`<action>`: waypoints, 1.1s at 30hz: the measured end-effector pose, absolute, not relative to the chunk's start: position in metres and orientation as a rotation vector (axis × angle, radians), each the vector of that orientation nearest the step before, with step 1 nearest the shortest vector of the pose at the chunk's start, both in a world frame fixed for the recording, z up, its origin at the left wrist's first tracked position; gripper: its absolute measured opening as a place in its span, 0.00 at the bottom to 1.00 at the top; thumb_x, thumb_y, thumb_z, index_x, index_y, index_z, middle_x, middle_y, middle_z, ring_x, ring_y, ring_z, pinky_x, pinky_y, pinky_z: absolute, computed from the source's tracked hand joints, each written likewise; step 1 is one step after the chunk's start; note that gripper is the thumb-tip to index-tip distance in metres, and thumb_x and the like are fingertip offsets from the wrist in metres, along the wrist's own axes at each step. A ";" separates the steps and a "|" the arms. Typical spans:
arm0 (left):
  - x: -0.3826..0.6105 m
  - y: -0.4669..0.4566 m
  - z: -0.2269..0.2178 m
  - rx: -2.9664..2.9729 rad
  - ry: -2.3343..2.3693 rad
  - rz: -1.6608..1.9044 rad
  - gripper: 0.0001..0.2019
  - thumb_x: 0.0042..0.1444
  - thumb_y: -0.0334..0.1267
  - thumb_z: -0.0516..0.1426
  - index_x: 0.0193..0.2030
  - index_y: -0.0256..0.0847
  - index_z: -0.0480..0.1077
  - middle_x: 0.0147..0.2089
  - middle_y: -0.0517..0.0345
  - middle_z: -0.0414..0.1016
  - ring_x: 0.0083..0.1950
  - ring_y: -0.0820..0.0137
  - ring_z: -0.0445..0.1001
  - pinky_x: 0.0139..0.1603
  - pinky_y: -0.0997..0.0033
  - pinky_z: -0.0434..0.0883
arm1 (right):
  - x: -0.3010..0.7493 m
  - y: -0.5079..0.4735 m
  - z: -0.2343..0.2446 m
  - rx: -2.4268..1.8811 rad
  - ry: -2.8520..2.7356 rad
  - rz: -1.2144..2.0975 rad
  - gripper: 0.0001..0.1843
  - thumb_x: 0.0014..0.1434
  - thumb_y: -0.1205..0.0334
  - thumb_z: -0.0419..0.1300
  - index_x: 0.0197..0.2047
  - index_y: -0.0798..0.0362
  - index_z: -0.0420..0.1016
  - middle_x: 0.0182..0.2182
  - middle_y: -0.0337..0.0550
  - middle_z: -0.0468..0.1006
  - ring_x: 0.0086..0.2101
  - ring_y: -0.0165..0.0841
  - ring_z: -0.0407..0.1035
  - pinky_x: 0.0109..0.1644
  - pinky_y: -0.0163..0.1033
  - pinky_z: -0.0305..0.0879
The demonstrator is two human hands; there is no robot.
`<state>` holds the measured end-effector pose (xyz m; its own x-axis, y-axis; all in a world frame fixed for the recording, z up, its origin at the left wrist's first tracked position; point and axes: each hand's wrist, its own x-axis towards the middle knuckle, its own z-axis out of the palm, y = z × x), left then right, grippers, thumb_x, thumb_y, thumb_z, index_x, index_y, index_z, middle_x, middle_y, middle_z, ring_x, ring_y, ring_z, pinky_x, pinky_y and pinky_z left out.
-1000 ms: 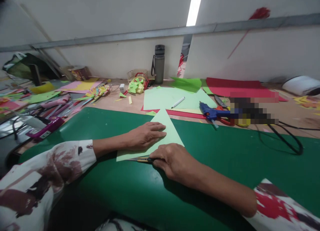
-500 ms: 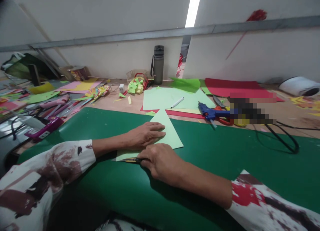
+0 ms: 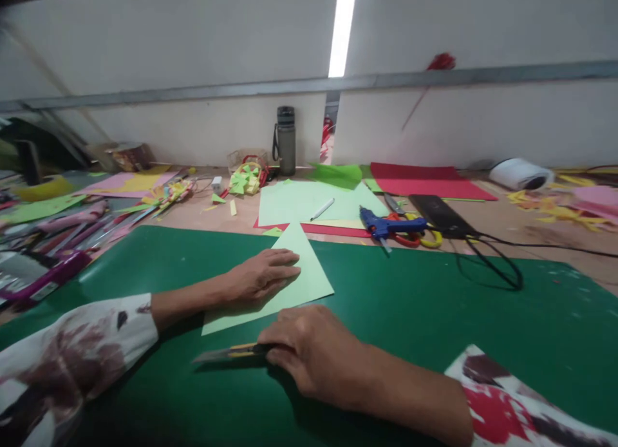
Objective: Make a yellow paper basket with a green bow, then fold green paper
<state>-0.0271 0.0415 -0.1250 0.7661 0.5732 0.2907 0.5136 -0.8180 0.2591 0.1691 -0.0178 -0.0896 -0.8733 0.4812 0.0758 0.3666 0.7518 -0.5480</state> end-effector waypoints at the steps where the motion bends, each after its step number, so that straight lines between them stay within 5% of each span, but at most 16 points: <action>1: -0.027 0.042 -0.126 2.758 0.874 0.560 0.16 0.66 0.36 0.45 0.54 0.38 0.67 0.59 0.42 0.67 0.60 0.59 0.64 0.57 0.56 0.64 | 0.180 -0.015 -0.088 -0.703 -2.688 0.785 0.10 0.61 0.66 0.54 0.39 0.53 0.77 0.28 0.41 0.76 0.29 0.30 0.68 0.33 0.33 0.59; 8: -0.022 0.041 -0.115 2.380 1.392 0.628 0.18 0.59 0.41 0.52 0.53 0.35 0.67 0.47 0.44 0.74 0.49 0.59 0.71 0.47 0.59 0.69 | 0.260 0.031 -0.084 -1.405 -2.132 0.452 0.17 0.60 0.60 0.52 0.47 0.52 0.76 0.41 0.46 0.80 0.39 0.39 0.73 0.40 0.39 0.67; 13: -0.008 0.035 -0.098 2.323 1.638 0.258 0.31 0.40 0.53 0.65 0.48 0.37 0.67 0.46 0.47 0.72 0.47 0.54 0.70 0.41 0.62 0.68 | 0.274 0.052 -0.104 -1.538 -2.158 0.323 0.20 0.57 0.61 0.51 0.50 0.54 0.75 0.36 0.49 0.81 0.33 0.39 0.74 0.37 0.41 0.68; 20: -0.003 0.038 -0.096 2.251 1.673 0.102 0.22 0.40 0.52 0.64 0.37 0.40 0.65 0.37 0.54 0.72 0.36 0.61 0.69 0.30 0.69 0.61 | 0.278 0.053 -0.120 -1.620 -2.291 0.056 0.21 0.59 0.64 0.50 0.53 0.57 0.71 0.35 0.50 0.81 0.31 0.39 0.74 0.34 0.40 0.67; 23: -0.004 0.039 -0.096 2.237 1.644 0.171 0.22 0.41 0.48 0.65 0.40 0.39 0.66 0.42 0.50 0.72 0.42 0.59 0.69 0.35 0.66 0.65 | 0.281 0.054 -0.123 -1.624 -2.312 -0.039 0.19 0.59 0.65 0.51 0.52 0.55 0.72 0.33 0.49 0.81 0.31 0.39 0.74 0.34 0.40 0.67; 27: -0.002 0.038 -0.094 2.256 1.616 0.212 0.34 0.38 0.47 0.67 0.52 0.36 0.64 0.53 0.43 0.67 0.52 0.53 0.65 0.46 0.59 0.65 | 0.283 0.055 -0.123 -1.677 -2.369 -0.097 0.19 0.60 0.65 0.50 0.53 0.55 0.71 0.39 0.51 0.80 0.35 0.41 0.75 0.35 0.41 0.67; 33: -0.001 0.039 -0.095 2.236 1.567 0.176 0.13 0.44 0.41 0.62 0.36 0.40 0.66 0.36 0.56 0.71 0.35 0.65 0.67 0.31 0.69 0.60 | 0.278 0.049 -0.115 -1.846 -2.448 -0.321 0.13 0.61 0.63 0.52 0.45 0.56 0.74 0.38 0.52 0.77 0.36 0.44 0.73 0.31 0.41 0.64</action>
